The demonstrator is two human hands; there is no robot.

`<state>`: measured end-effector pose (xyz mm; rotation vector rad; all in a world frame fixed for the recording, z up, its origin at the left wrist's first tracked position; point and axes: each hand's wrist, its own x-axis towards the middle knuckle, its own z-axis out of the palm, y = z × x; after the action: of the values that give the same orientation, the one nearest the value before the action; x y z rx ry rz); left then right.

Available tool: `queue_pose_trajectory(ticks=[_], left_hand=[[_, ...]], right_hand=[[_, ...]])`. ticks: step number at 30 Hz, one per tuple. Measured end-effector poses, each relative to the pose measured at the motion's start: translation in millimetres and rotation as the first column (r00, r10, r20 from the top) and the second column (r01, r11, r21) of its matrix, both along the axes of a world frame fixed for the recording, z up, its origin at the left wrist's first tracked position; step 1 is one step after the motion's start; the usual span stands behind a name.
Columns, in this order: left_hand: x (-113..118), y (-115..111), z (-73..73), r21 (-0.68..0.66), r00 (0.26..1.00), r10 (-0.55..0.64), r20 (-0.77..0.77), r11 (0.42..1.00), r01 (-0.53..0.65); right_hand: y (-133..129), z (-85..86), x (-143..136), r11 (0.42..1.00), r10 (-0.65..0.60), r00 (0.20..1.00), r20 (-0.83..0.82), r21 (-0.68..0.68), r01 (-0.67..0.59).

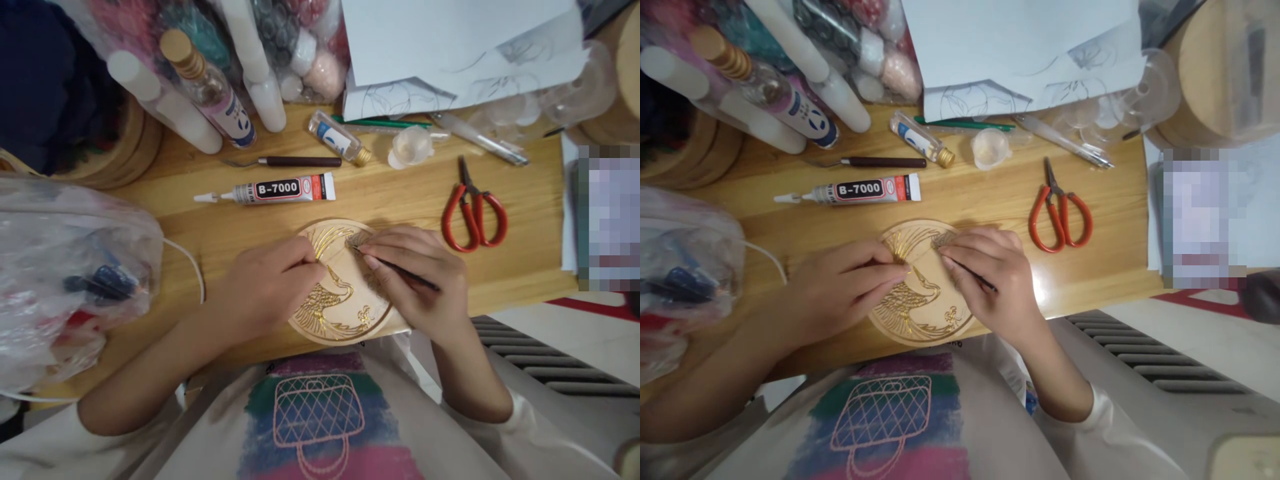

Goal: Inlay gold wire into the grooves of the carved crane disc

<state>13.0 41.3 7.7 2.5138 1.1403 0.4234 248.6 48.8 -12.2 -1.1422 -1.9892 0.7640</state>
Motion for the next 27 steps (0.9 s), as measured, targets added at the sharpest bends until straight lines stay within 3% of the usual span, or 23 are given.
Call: queue_pose_trajectory(ticks=[5, 8, 13, 21, 27], left_hand=[[23, -22, 6.0, -0.010, 0.972, 0.234, -0.021, 0.972, -0.235], [32, -32, 6.1, 0.050, 0.938, 0.344, -0.041, 0.938, -0.342], [40, -37, 3.9, 0.047, 0.919, 0.394, -0.014, 0.918, -0.393], [51, -37, 5.2, -0.269, 0.853, 0.516, 0.079, 0.835, -0.480], [60, -38, 0.5, -0.343, 0.843, 0.530, 0.095, 0.812, -0.472]], right_hand=[[-1, -1.0, 1, 1.000, 0.000, 1.000, 0.001, 0.005, 0.000], [-1, -2.7, 1, 1.000, 0.004, 1.000, -0.003, 0.021, -0.004], [0, -5.2, 2, 0.998, 0.017, 1.000, -0.013, 0.053, -0.017], [0, -3.9, 1, 0.995, 0.022, 1.000, 0.015, 0.098, -0.023], [3, -2.7, 0, 0.986, 0.031, 0.997, 0.064, 0.159, -0.041]])
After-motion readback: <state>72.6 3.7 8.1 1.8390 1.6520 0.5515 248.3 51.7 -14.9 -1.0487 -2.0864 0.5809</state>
